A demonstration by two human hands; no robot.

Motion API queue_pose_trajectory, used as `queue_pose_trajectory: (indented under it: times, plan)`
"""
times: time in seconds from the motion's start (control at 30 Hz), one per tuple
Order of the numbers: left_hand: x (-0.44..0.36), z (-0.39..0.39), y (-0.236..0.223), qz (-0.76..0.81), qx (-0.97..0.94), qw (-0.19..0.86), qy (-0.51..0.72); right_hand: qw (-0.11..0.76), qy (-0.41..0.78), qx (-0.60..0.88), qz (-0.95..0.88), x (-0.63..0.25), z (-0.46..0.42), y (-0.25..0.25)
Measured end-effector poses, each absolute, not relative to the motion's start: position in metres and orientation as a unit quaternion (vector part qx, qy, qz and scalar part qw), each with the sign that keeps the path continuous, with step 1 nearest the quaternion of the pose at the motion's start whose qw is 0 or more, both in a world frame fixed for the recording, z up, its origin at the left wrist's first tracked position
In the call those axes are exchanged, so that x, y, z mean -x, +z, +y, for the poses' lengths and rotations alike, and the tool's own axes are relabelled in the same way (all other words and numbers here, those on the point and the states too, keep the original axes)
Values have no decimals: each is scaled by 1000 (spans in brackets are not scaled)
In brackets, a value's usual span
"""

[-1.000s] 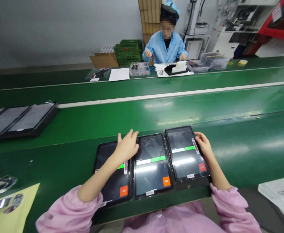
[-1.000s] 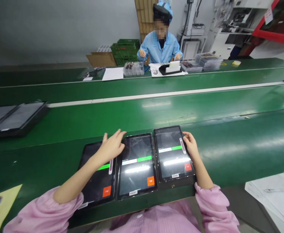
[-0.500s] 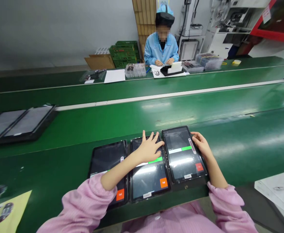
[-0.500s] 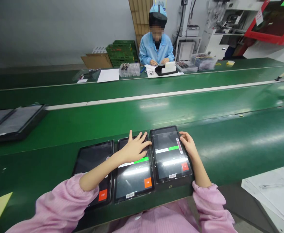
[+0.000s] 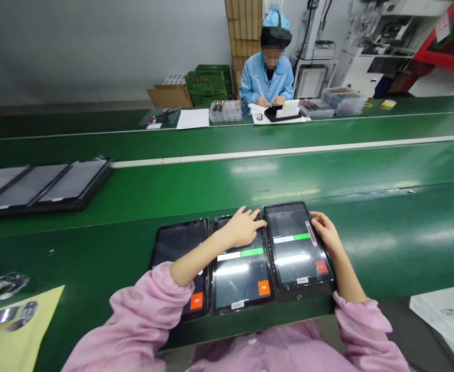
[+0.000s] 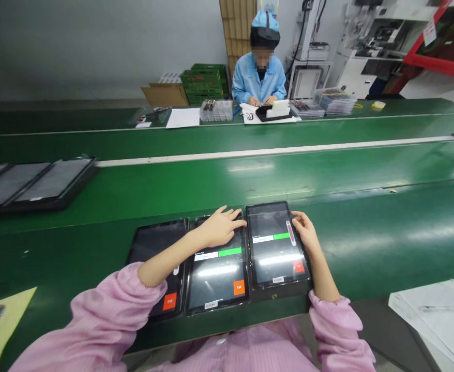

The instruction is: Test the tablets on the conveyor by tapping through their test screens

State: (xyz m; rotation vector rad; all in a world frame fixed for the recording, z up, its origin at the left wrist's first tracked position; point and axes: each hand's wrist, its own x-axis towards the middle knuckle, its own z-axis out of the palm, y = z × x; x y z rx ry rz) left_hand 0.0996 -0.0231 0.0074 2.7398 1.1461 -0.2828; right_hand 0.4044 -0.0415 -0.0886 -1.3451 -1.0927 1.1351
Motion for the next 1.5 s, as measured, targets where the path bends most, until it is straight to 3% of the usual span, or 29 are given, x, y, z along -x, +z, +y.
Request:
queue_pose_trajectory:
  times: [0.17,0.37,0.57,0.83,1.1,1.3,1.5]
  plan:
    - [-113,-24,6,408,-907,66,-82,505,485,554,-450,-404,-42,-85]
    - [-74,-36,9,405,-901,149,-50,497,460,565,-471,-407,-43,-83]
    - [10,-124,-6,507,-853,117,33,466,222,597,-614,-414,-77,-63]
    - [91,-215,-44,801,-572,52,170,270,23,457,-847,-358,-128,-33]
    - [105,-232,-65,798,-380,243,399,283,55,317,-904,-294,-151,-31]
    - [109,-220,-80,786,-286,326,440,326,45,256,-909,-275,-156,-38]
    - [118,-220,-80,672,-312,462,488,299,51,265,-915,-262,-161,-41]
